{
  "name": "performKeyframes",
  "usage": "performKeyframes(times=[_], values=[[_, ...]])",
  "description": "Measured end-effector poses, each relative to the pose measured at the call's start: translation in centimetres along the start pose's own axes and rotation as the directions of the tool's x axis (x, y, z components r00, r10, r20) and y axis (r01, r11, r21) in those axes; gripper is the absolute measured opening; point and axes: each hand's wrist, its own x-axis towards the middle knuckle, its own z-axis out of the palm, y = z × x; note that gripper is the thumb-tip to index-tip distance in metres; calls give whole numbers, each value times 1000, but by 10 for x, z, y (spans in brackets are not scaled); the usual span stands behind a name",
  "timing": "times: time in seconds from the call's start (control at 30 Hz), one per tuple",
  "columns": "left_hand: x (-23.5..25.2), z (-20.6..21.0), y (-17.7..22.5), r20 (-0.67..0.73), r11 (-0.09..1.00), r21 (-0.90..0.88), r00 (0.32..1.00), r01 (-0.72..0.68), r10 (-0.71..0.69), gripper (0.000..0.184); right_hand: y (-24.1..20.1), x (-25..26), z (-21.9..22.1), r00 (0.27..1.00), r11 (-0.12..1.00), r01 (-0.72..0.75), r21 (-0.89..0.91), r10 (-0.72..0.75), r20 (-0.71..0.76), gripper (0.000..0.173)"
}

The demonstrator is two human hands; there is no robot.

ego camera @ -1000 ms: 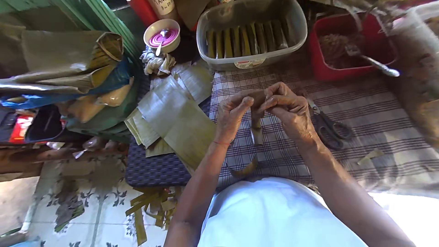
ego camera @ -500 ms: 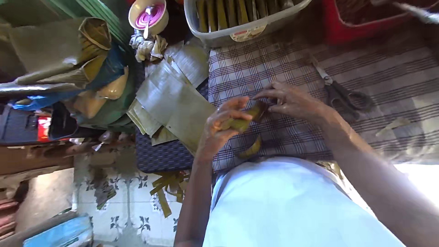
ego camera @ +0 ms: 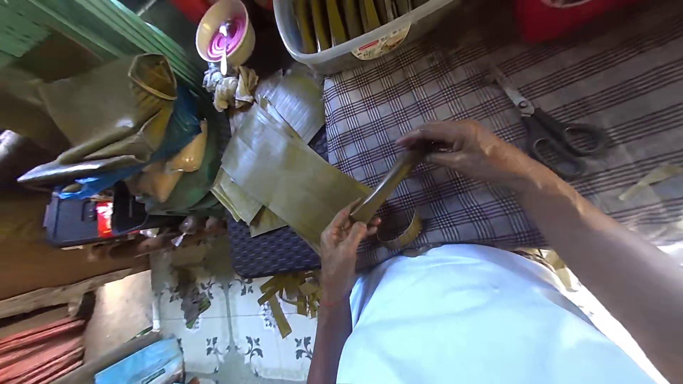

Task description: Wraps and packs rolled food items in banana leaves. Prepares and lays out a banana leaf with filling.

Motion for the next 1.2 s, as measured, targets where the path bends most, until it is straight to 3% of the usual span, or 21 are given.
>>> performKeyframes(times=[0.17,0.27,0.33,0.43,0.57,0.67,0.73,0.87,1.0,1.2], values=[[9,-3,0,57,988,-132,996,76,-69,36,-21,5,-4,999,936,-25,351,40,-36,49],[15,-5,5,145,958,-240,981,159,-127,33,-24,9,-7,999,910,20,415,2,-52,44],[17,2,11,110,963,-230,987,140,-118,31,-31,11,-9,997,933,-14,359,39,-63,45],[18,15,21,32,997,-79,999,-19,22,34,-35,12,-6,989,934,-58,353,101,-105,47],[18,22,27,90,959,103,963,-263,254,48,-43,18,5,939,747,-103,656,291,-184,28],[19,19,29,167,926,149,931,-348,324,50,-47,21,3,927,617,-126,777,352,-129,27],[18,16,29,152,915,183,930,-360,336,42,-50,22,-1,934,599,-116,792,338,-119,27],[18,13,27,113,898,252,932,-361,343,8,-63,25,-8,947,642,-66,764,282,-155,24],[18,15,26,170,928,98,925,-360,341,13,-73,31,-18,961,708,-32,706,216,-173,22],[19,14,32,198,836,121,838,-535,508,8,-73,38,-24,974,692,-47,720,191,-120,26]])
